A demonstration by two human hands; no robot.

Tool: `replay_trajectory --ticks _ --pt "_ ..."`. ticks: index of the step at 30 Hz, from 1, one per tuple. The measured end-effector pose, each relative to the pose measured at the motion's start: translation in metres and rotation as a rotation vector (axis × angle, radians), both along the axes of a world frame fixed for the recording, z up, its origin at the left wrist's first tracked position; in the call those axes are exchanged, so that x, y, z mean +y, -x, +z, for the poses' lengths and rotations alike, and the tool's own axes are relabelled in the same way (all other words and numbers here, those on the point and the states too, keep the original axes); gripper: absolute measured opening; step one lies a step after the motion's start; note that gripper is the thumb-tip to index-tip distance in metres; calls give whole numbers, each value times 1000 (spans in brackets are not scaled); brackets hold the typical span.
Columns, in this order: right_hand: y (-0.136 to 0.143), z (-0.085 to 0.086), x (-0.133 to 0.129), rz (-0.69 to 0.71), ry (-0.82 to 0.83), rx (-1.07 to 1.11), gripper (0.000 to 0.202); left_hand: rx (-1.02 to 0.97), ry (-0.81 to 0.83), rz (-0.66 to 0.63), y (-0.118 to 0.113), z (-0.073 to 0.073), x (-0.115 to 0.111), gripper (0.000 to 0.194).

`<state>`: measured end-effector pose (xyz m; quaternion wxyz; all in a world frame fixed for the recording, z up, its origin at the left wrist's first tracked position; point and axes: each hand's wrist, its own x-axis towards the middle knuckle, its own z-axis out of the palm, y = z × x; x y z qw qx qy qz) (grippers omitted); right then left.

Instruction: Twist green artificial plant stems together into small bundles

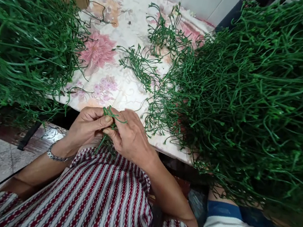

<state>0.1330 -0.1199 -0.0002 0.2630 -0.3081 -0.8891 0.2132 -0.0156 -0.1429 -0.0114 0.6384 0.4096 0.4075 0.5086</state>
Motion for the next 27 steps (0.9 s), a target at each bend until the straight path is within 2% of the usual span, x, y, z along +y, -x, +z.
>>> replay_trajectory --ticks 3,5,6,8,11,13,19,21,23,25,27 --pt "3 -14 -4 -115 -3 -10 23 255 -134 163 0 2 0 15" --pt "2 -15 -6 -169 17 -26 24 313 -237 297 -1 4 1 11" --pt "2 -14 -6 -169 53 -19 26 266 -261 325 -2 5 2 10" --pt "1 -11 -4 -103 178 29 29 61 -222 279 -4 6 4 11" --pt "-1 -7 -1 64 385 131 33 -261 -19 126 -5 9 5 20" --pt "-3 -7 1 136 429 169 34 -376 111 71 -6 12 4 25" --pt "-3 -18 1 242 236 215 36 -529 236 -4 -2 21 2 28" --pt "-5 -20 -1 308 177 196 39 -590 246 62 3 25 4 31" --pt "-9 -16 -3 365 118 174 41 -627 202 158 9 30 7 33" --pt "-18 -1 -2 301 32 175 40 -575 139 162 11 34 12 33" --pt "-34 19 6 40 -107 158 35 -477 120 73 8 37 16 30"
